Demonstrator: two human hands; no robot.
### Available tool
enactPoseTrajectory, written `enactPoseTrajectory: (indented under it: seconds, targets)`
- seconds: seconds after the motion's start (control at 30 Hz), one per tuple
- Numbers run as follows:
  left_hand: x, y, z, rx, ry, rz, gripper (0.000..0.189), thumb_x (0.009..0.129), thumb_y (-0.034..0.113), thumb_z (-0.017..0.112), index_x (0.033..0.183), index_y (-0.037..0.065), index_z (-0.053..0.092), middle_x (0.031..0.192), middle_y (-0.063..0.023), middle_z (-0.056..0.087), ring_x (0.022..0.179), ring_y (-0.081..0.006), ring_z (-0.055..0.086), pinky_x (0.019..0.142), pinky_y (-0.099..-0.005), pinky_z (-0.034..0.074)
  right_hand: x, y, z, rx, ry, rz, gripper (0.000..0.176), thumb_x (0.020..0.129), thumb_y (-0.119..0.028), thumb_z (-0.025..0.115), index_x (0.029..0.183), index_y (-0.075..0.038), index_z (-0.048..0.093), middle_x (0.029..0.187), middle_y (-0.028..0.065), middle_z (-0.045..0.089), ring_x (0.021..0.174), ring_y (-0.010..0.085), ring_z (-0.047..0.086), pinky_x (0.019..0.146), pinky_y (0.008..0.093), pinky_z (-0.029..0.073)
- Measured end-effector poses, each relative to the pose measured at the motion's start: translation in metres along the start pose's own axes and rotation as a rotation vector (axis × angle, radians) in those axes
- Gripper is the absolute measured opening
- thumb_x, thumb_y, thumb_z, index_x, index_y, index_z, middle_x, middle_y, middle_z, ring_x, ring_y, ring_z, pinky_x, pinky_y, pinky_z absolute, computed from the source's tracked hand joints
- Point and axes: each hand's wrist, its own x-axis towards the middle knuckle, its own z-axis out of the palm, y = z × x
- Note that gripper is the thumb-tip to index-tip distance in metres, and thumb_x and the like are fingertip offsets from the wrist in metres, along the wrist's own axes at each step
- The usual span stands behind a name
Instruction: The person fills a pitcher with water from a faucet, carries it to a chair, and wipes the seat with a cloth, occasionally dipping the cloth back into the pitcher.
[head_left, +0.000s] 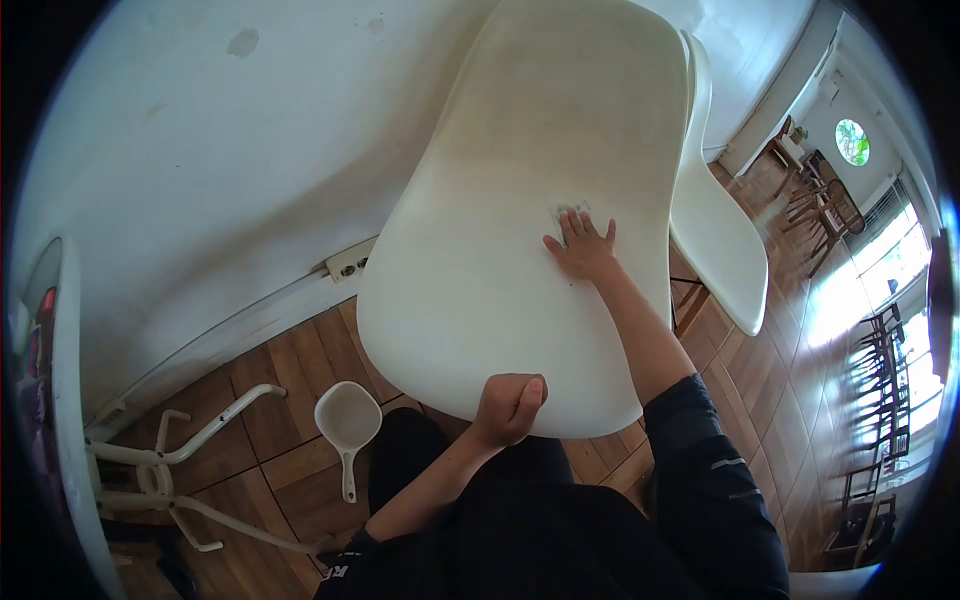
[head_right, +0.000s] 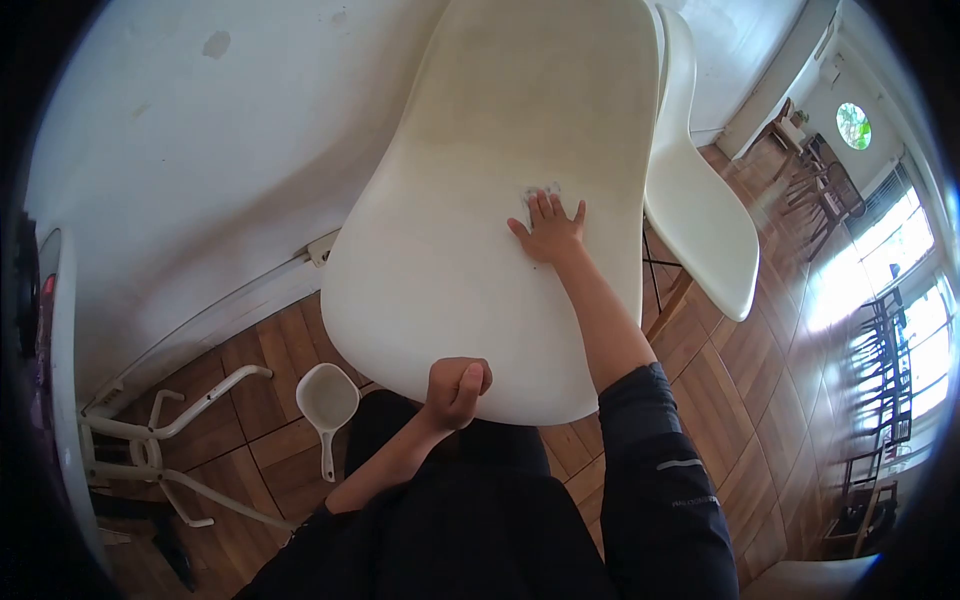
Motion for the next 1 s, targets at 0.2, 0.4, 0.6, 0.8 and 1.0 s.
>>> enactPoseTrajectory:
  seconds: [0.2,0.4,0.6,0.8,1.0]
  targets:
    - [0.001,0.001,0.003,-0.028,0.021,-0.020,0.036,0.090,0.012,0.036,0.057,0.000,0.041,0.050,-0.0099,0.038,0.043,-0.0211,0.039,0.046,-0.0325,0.034,-0.068,-0.001,-0.002,0.037,0.034,-0.038,0.074,0.089,-0.061,0.020,0.142,-0.009,0.019,0.148,0.0064,0.020,0.137,0.0209,0.017,0.110,0.0530,0.006]
    - [0.002,0.002,0.003,-0.019,0.027,-0.036,0.034,0.088,0.011,0.035,0.056,0.001,0.041,0.049,-0.0092,0.039,0.042,-0.0199,0.038,0.046,-0.0323,0.034,-0.161,0.006,-0.005,0.109,0.087,-0.117,0.077,0.088,-0.063,0.024,0.138,-0.004,0.029,0.142,0.0108,0.033,0.133,0.0230,0.026,0.110,0.0520,0.008]
    - [0.002,0.001,0.002,-0.010,0.004,-0.012,0.034,0.088,0.010,0.035,0.056,0.001,0.041,0.050,-0.0097,0.039,0.042,-0.0211,0.040,0.046,-0.0327,0.035,-0.083,0.010,-0.004,0.048,0.029,-0.026,0.075,0.088,-0.061,0.021,0.141,-0.009,0.023,0.147,0.0062,0.024,0.136,0.0209,0.019,0.109,0.0544,0.003]
    - [0.001,-0.001,0.001,0.035,-0.001,0.019,0.034,0.089,0.011,0.036,0.057,0.001,0.041,0.050,-0.0109,0.039,0.043,-0.0223,0.040,0.047,-0.0331,0.035,-0.002,0.004,-0.006,0.018,0.020,0.032,0.073,0.089,-0.060,0.019,0.143,-0.011,0.017,0.150,0.0009,0.013,0.139,0.0173,0.008,0.110,0.0541,0.003]
    - [0.002,0.000,0.004,-0.007,0.016,0.011,0.035,0.089,0.011,0.036,0.057,0.001,0.042,0.049,-0.0105,0.039,0.042,-0.0221,0.039,0.046,-0.0332,0.035,-0.059,0.005,0.001,0.072,0.072,-0.039,0.074,0.089,-0.061,0.022,0.140,-0.007,0.026,0.146,0.0066,0.025,0.135,0.0211,0.021,0.109,0.0543,0.006]
